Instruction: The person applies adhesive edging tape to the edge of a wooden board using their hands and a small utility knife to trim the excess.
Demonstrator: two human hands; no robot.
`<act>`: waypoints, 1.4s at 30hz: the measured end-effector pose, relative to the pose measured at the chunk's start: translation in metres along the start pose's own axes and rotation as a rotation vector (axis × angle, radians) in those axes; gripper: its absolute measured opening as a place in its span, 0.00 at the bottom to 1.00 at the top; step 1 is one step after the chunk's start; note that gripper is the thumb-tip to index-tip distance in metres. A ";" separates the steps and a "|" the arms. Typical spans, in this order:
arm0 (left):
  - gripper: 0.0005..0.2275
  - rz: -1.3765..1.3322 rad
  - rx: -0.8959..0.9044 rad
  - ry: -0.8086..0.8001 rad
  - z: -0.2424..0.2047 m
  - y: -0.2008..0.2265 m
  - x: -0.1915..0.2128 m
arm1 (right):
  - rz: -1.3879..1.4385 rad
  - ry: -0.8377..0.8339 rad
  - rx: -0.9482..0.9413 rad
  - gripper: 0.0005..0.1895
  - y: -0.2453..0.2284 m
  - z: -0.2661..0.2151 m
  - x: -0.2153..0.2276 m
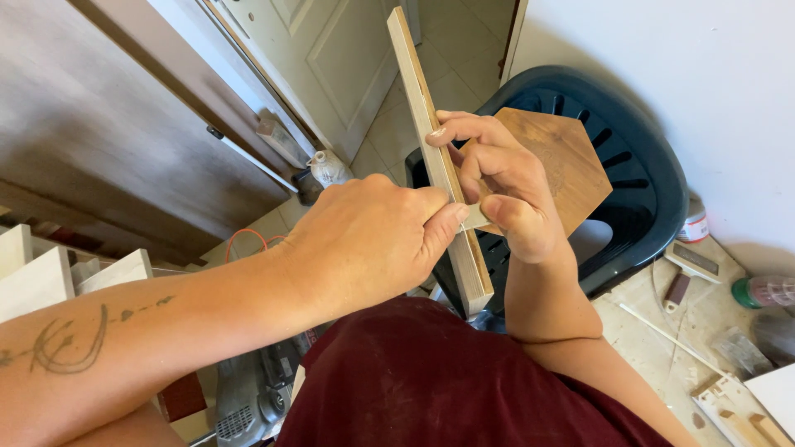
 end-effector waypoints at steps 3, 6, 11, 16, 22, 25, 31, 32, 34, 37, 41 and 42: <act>0.22 0.007 0.002 -0.005 -0.004 0.001 0.000 | -0.087 -0.026 0.023 0.21 -0.004 0.002 -0.001; 0.21 -0.012 0.018 0.001 -0.008 0.001 -0.001 | -0.135 -0.054 0.009 0.22 -0.008 0.002 -0.003; 0.22 -0.023 0.009 0.001 -0.013 0.003 -0.005 | -0.171 -0.098 -0.007 0.29 -0.015 0.005 -0.003; 0.21 -0.013 0.020 0.000 -0.017 0.008 -0.004 | -0.134 -0.112 -0.053 0.30 -0.011 0.001 -0.002; 0.22 -0.008 0.027 0.019 -0.022 0.009 -0.008 | -0.127 -0.141 -0.047 0.32 -0.018 0.002 -0.003; 0.22 -0.028 0.029 0.011 -0.027 0.011 -0.009 | -0.108 -0.163 -0.048 0.34 -0.019 0.001 -0.005; 0.21 -0.022 -0.007 -0.006 -0.041 0.022 -0.017 | -0.161 -0.159 -0.010 0.47 -0.020 0.002 -0.006; 0.21 -0.013 -0.018 0.006 -0.042 0.022 -0.019 | -0.170 -0.154 -0.005 0.49 -0.021 0.002 -0.006; 0.21 -0.032 -0.002 -0.002 -0.045 0.017 -0.017 | -0.104 -0.158 -0.031 0.39 -0.018 -0.001 -0.007; 0.22 -0.130 0.056 0.038 -0.045 0.003 -0.006 | 0.006 -0.151 -0.051 0.21 -0.018 -0.003 -0.009; 0.24 -0.452 -0.237 0.318 -0.040 -0.028 -0.004 | 0.024 -0.188 -0.052 0.16 -0.013 -0.004 -0.010; 0.24 -0.449 -0.239 0.326 -0.037 -0.035 -0.011 | 0.020 -0.191 -0.045 0.16 -0.011 -0.002 -0.010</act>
Point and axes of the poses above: each hand's wrist, its own z-axis towards the middle knuckle, its own x-axis out of the back of the hand, y = z × x, the point moved 4 cm from there along z, towards the middle knuckle
